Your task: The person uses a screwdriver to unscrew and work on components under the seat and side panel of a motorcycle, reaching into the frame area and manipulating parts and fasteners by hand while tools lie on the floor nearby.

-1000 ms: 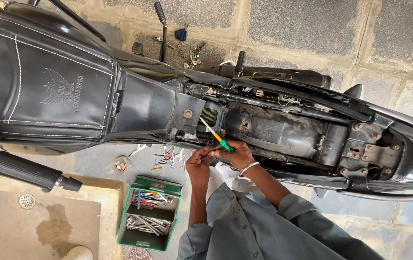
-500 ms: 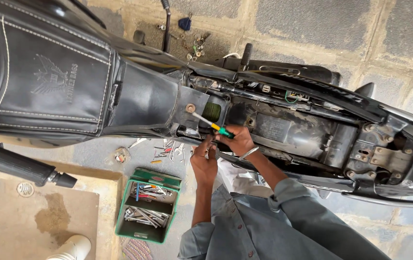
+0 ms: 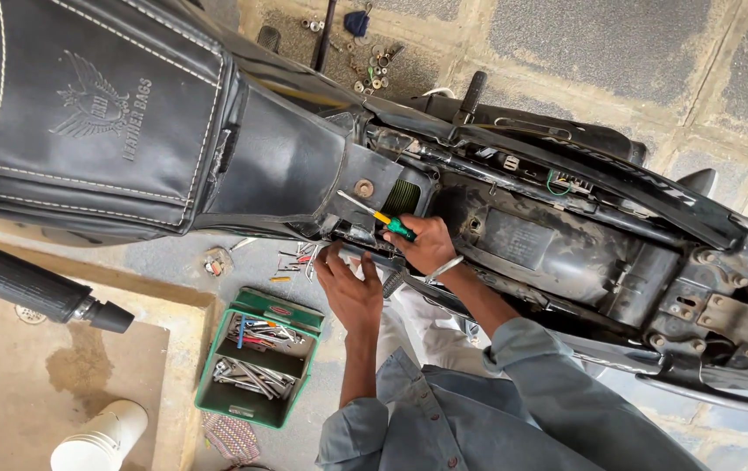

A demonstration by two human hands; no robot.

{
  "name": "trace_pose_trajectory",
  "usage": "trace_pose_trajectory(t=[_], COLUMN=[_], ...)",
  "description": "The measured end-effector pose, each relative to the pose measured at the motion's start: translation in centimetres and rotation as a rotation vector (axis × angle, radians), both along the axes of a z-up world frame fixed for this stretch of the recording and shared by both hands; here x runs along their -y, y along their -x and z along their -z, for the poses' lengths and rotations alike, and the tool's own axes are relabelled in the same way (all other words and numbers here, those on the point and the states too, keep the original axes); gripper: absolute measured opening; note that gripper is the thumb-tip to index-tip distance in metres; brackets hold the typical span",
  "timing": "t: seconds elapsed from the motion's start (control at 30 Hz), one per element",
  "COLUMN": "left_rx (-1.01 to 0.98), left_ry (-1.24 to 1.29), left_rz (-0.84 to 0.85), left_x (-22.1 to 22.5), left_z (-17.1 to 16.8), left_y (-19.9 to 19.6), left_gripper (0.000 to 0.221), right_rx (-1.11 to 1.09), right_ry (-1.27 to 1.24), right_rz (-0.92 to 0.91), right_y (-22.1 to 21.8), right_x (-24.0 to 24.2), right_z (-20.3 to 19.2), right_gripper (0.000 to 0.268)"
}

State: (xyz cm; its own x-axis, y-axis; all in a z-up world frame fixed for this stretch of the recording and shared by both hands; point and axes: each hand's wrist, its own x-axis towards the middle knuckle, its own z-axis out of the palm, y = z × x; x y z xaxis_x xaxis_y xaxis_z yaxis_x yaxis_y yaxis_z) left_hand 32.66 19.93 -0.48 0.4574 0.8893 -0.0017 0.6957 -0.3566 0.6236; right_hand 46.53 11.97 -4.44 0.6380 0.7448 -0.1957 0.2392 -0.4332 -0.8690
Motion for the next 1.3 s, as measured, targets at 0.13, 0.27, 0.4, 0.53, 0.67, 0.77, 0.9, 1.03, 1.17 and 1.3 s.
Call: trace_pose_trajectory(t=[0.13, 0.27, 0.4, 0.53, 0.67, 0.77, 0.9, 1.03, 1.17, 1.3], left_rx=[0.004, -0.108, -0.2, -0.174, -0.006, 0.168, 0.65, 0.77, 0.806, 0.975], left_ry=[0.087, 0.183, 0.284, 0.181, 0.106, 0.096, 0.577, 0.893, 0.944, 1.081], left_rz=[-0.047, -0.054, -0.027, 0.017, -0.123, -0.267, -0.351, -0.396, -0.422, -0.453], left_x=[-0.2, -0.7, -2.1, -1.5, 0.4, 2.4, 3.0, 0.4, 0.2, 0.6], left_z=[0.6, 1.9, 1.7, 1.8, 4.6, 11.3, 15.9, 11.2, 11.6, 12.9], left_y=[0.3, 1.0, 1.4, 2.0, 1.7, 2.6, 3.2, 1.9, 2.9, 4.4], left_gripper=[0.048, 0.049, 0.046, 0.04, 0.051, 0.071, 0.097, 0.103, 0.1, 0.083], right_rx=[0.047, 0.13, 0.173, 0.129, 0.174, 0.191, 0.186, 0.167, 0.151, 0.165], right_ry=[-0.017, -0.029, -0.013, 0.029, -0.031, 0.012, 0.068, 0.073, 0.167, 0.323], right_rz=[-0.027, -0.061, -0.04, -0.012, 0.018, 0.052, 0.092, 0.059, 0.029, 0.043], right_y=[0.3, 0.6, 0.6, 1.2, 0.3, -0.1, 0.2, 1.3, 2.9, 5.3], right_x=[0.2, 0.1, 0.3, 1.0, 2.5, 4.3, 7.3, 9.0, 12.7, 18.7], right_z=[-0.9, -1.2, -0.6, -0.8, -1.4, -2.3, -4.0, -7.2, -7.4, -8.2], right_gripper=[0.023, 0.024, 0.023, 0.026, 0.022, 0.023, 0.028, 0.024, 0.028, 0.028])
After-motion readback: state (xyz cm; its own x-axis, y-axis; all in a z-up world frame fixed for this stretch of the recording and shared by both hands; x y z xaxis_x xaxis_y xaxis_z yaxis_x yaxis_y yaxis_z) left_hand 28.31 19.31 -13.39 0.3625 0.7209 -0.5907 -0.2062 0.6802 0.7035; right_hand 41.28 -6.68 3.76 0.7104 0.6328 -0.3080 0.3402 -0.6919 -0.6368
